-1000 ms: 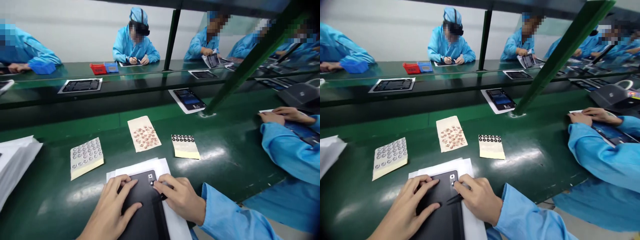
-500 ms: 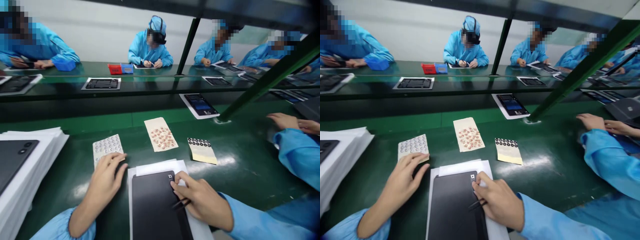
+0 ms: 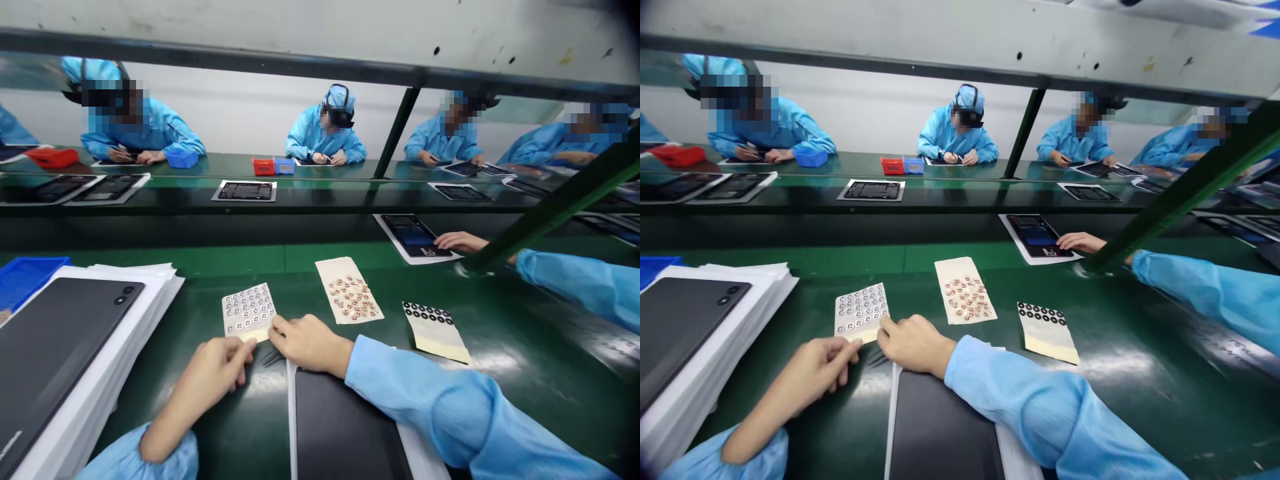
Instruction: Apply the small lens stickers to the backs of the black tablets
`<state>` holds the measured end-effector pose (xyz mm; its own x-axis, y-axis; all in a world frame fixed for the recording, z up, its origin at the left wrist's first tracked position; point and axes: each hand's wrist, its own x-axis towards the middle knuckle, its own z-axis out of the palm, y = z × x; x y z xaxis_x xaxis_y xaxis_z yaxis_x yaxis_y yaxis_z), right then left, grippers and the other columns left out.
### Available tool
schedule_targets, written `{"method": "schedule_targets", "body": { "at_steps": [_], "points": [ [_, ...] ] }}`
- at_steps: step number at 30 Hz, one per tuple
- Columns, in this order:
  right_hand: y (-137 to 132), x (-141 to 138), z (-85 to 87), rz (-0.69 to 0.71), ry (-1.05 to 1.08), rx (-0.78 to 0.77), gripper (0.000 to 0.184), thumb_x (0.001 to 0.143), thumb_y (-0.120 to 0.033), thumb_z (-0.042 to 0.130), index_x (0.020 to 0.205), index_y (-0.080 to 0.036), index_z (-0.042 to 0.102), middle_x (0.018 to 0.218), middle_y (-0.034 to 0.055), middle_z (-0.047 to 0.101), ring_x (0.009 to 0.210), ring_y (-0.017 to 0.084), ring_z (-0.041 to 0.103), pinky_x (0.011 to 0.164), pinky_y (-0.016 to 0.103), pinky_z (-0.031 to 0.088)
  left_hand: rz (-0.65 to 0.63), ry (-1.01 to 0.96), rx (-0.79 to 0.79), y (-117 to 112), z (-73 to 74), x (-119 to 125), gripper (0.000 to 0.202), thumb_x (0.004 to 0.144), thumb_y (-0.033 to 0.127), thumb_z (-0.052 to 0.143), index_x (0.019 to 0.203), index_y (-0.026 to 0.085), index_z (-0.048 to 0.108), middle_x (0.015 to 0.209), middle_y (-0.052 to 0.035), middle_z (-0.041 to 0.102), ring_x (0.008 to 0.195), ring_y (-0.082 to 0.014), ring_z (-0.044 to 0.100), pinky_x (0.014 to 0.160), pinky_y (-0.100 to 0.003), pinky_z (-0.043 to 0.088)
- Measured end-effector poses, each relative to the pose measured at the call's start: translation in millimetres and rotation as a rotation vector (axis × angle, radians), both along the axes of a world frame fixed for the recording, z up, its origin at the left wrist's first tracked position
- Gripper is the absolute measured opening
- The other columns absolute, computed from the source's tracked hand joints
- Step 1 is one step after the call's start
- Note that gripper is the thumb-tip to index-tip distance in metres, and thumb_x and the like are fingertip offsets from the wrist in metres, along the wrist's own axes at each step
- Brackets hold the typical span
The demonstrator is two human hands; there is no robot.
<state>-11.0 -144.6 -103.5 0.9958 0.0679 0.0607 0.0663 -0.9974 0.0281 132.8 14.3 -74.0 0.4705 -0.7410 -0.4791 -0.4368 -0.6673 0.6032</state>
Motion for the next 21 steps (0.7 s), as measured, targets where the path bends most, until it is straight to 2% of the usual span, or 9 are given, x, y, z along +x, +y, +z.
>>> {"method": "schedule_targets", "body": {
  "at_steps": [2, 3, 6, 8, 10, 12, 14, 16, 21],
  "points": [
    [-2, 2, -4.4, 0.028, 0.020, -0.038, 0.026, 0.105, -0.017, 0.034, 0.111, -0.012, 0.059, 0.110, 0.0090, 0.060, 0.074, 0.018, 0.065, 0.051, 0.030, 0.040, 0.044, 0.392, 0.049, 2, -0.9, -4, 0.064, 0.084, 0.077, 0.054, 0.086, 0.014, 0.064, 0.074, -0.0112, 0.073, 0.058, -0.0210, 0.067, 0.055, -0.031, 0.052],
    [-4, 0, -4.8, 0.013, 0.024, -0.035, 0.025, 0.106, -0.018, 0.034, 0.110, -0.013, 0.059, 0.108, 0.0085, 0.060, 0.075, 0.018, 0.065, 0.051, 0.030, 0.039, 0.102, 0.547, 0.004, 1, -2.7, -7, 0.066, 0.081, 0.077, 0.062, 0.091, 0.012, 0.065, 0.084, -0.0141, 0.076, 0.066, -0.0223, 0.072, 0.062, -0.032, 0.058],
    [-9, -16, -2.9, -0.065, -0.006, 0.036, 0.018, 0.104, -0.022, 0.043, 0.106, -0.015, 0.060, 0.105, 0.0065, 0.062, 0.076, 0.017, 0.064, 0.053, 0.029, 0.037, 0.388, 0.881, -0.265, -3, -9.7, -19, 0.066, 0.079, 0.064, 0.076, 0.112, 0.008, 0.067, 0.114, -0.0190, 0.075, 0.103, -0.0259, 0.075, 0.097, -0.034, 0.060],
    [-11, -29, -2.3, -0.046, -0.065, 0.106, 0.015, 0.100, -0.023, 0.050, 0.105, -0.016, 0.062, 0.104, 0.0051, 0.063, 0.076, 0.016, 0.062, 0.054, 0.028, 0.036, 0.552, 1.011, -0.447, -8, -14.8, -24, 0.061, 0.080, 0.051, 0.081, 0.120, 0.008, 0.066, 0.126, -0.0189, 0.071, 0.118, -0.0267, 0.069, 0.108, -0.035, 0.055],
    [-13, -39, -3.5, 0.007, -0.128, 0.220, 0.015, 0.096, -0.021, 0.054, 0.105, -0.016, 0.066, 0.102, 0.0035, 0.065, 0.073, 0.013, 0.060, 0.055, 0.027, 0.037, 0.615, 1.033, -0.540, -10, -19.8, -25, 0.056, 0.078, 0.039, 0.085, 0.121, 0.009, 0.066, 0.133, -0.0175, 0.068, 0.123, -0.0278, 0.066, 0.109, -0.035, 0.055],
    [-15, -41, -5.5, 0.021, -0.178, 0.439, 0.017, 0.096, -0.019, 0.055, 0.103, -0.018, 0.070, 0.101, 0.0020, 0.067, 0.074, 0.010, 0.060, 0.061, 0.023, 0.041, 0.593, 1.023, -0.545, -11, -24.1, -24, 0.055, 0.075, 0.032, 0.087, 0.121, 0.010, 0.065, 0.136, -0.0162, 0.067, 0.125, -0.0294, 0.065, 0.108, -0.038, 0.055],
    [-17, -32, -6.9, -0.056, -0.238, 0.698, 0.017, 0.096, -0.019, 0.058, 0.102, -0.019, 0.074, 0.098, 0.0013, 0.068, 0.080, 0.009, 0.062, 0.071, 0.020, 0.045, 0.541, 1.015, -0.522, -10, -26.8, -22, 0.058, 0.074, 0.033, 0.088, 0.122, 0.011, 0.065, 0.137, -0.0159, 0.066, 0.126, -0.0308, 0.064, 0.106, -0.039, 0.056],
    [-18, -16, -6.7, -0.171, -0.277, 0.870, 0.015, 0.094, -0.022, 0.064, 0.099, -0.018, 0.077, 0.092, 0.0017, 0.069, 0.083, 0.009, 0.063, 0.076, 0.019, 0.046, 0.503, 0.987, -0.501, -9, -27.8, -21, 0.064, 0.073, 0.039, 0.088, 0.125, 0.013, 0.063, 0.138, -0.0151, 0.066, 0.127, -0.0309, 0.064, 0.105, -0.039, 0.056],
    [-21, 27, 2.5, -0.352, -0.058, 0.893, 0.022, 0.091, -0.033, 0.071, 0.082, -0.013, 0.076, 0.078, 0.0007, 0.068, 0.072, 0.010, 0.057, 0.065, 0.020, 0.038, 0.421, 0.892, -0.466, -9, -27.2, -20, 0.081, 0.068, 0.052, 0.089, 0.131, 0.014, 0.057, 0.135, -0.0144, 0.067, 0.121, -0.0291, 0.066, 0.101, -0.036, 0.056]
  ]
}}
